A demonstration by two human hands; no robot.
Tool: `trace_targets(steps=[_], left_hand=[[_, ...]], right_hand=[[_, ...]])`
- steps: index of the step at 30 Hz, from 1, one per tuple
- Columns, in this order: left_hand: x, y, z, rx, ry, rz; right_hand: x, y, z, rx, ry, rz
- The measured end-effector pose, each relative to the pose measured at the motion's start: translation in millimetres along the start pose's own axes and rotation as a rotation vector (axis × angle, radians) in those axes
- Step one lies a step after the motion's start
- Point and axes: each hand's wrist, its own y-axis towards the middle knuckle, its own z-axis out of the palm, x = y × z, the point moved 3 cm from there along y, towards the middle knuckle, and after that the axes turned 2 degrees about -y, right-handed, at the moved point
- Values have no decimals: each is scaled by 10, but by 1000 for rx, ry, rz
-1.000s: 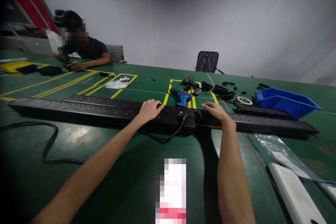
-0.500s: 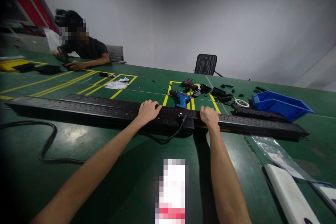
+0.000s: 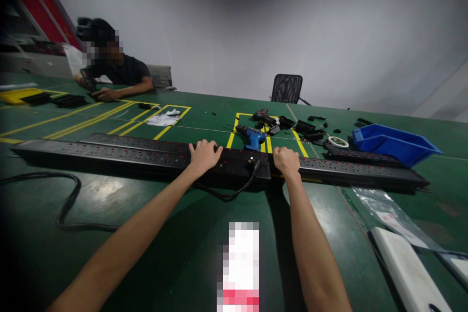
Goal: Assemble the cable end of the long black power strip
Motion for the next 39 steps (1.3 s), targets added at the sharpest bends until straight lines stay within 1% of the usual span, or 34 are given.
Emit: trace_targets(steps=[7,13,23,26,28,31,34,36,39], left_hand=[[0,3,16,-5,-4,5],[14,2,25,-12,21,-30],[26,-11,8,13,13,-9],[19,-20,1,12,8,-5],[-5,-26,-26,-13,-12,26],[-103,-51,-102,-49,-87,127],[-311,-132,-173,-26,-204,309],[-503,-240,-189,17,-258,507],[-773,-464,-144,119,-241,878]], right_hand=[[32,-28,-33,-9,34,23],[78,-53,-54,1,32,11],[8,-18,8,25,49,-35],[0,4,18,49,86,11],[5,28,24,76,107,58],[36,71,34,102,110,102],[65,102,49,101,90,120],[74,108,63,87,79,123],[71,101,79,60,60,127]])
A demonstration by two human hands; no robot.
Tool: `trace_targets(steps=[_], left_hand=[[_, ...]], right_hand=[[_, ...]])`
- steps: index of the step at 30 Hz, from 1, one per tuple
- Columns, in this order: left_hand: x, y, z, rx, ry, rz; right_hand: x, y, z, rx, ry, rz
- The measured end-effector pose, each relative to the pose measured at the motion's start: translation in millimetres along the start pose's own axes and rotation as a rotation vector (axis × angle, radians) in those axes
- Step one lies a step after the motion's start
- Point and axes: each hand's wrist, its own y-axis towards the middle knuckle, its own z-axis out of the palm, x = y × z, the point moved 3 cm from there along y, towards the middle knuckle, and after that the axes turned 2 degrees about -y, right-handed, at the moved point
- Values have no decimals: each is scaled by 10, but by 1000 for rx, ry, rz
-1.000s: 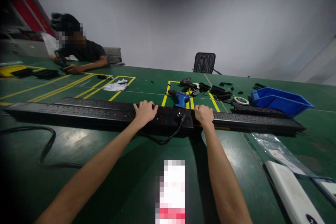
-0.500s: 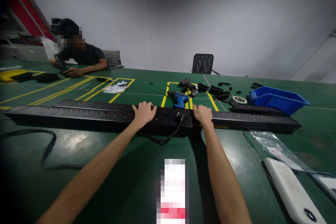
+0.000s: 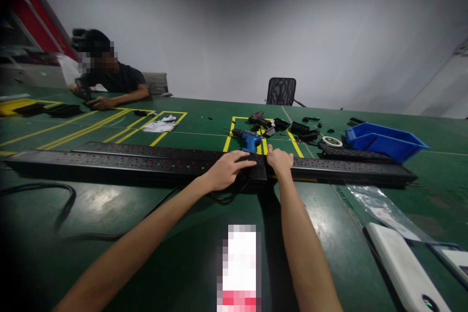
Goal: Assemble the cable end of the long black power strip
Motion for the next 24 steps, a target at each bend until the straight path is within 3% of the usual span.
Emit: trace_targets(steps=[3,6,13,18,24], left_hand=[[-144,-4,100,77,37,107],[-121,-21,98,84,60,73],[72,-33,-22,-7,73,-28],[246,-40,-62,-134,-76,-109],[617,-99,-159,-237,-103,-337]], right_hand=[[-2,-5,10,3,-32,-37],[1,-3,13,29,-71,-81],[-14,-1,9,22,-77,-74],[-31,13,24,27,-66,-70],[-39,10,23,13,-58,-68]])
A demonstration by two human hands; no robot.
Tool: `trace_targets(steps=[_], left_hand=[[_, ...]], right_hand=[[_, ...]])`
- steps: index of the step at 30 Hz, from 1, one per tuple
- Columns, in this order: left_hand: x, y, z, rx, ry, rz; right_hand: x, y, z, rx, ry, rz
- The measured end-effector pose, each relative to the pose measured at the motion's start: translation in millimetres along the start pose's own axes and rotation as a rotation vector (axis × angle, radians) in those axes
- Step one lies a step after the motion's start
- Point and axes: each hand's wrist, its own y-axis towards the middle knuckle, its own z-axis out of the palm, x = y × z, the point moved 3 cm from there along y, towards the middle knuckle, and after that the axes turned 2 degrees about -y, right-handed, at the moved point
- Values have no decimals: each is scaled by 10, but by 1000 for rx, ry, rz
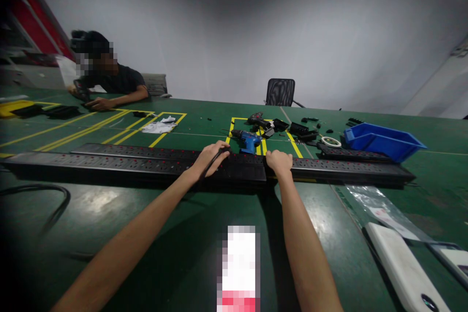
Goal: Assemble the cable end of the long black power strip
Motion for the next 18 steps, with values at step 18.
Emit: trace_targets(steps=[18], left_hand=[[169,-33,11,-53,88,10]], right_hand=[[13,-30,-27,-1,-4,-6]])
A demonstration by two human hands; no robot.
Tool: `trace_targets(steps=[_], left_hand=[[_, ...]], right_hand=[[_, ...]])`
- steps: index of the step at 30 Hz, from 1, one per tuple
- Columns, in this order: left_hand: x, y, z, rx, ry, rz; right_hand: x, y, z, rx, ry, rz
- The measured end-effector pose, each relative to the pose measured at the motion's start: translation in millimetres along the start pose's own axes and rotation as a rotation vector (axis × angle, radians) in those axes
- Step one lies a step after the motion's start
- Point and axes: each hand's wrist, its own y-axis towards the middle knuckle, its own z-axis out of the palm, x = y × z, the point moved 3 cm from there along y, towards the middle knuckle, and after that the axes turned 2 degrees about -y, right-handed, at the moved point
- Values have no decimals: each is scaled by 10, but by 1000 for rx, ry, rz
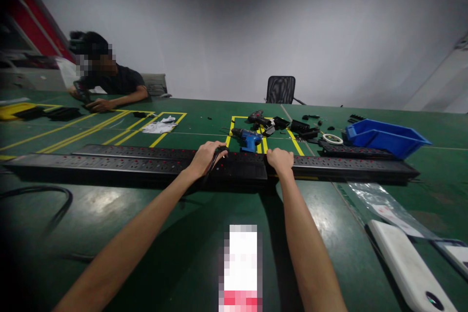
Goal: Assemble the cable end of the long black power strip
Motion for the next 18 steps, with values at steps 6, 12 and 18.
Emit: trace_targets(steps=[6,12,18], left_hand=[[-68,5,17,-23,-14,-53],[6,10,24,-14,-84,-121],[181,20,82,37,-256,-280]], right_hand=[[4,-5,3,10,12,4],[4,-5,5,12,16,2],[-13,-4,23,-32,17,-5]])
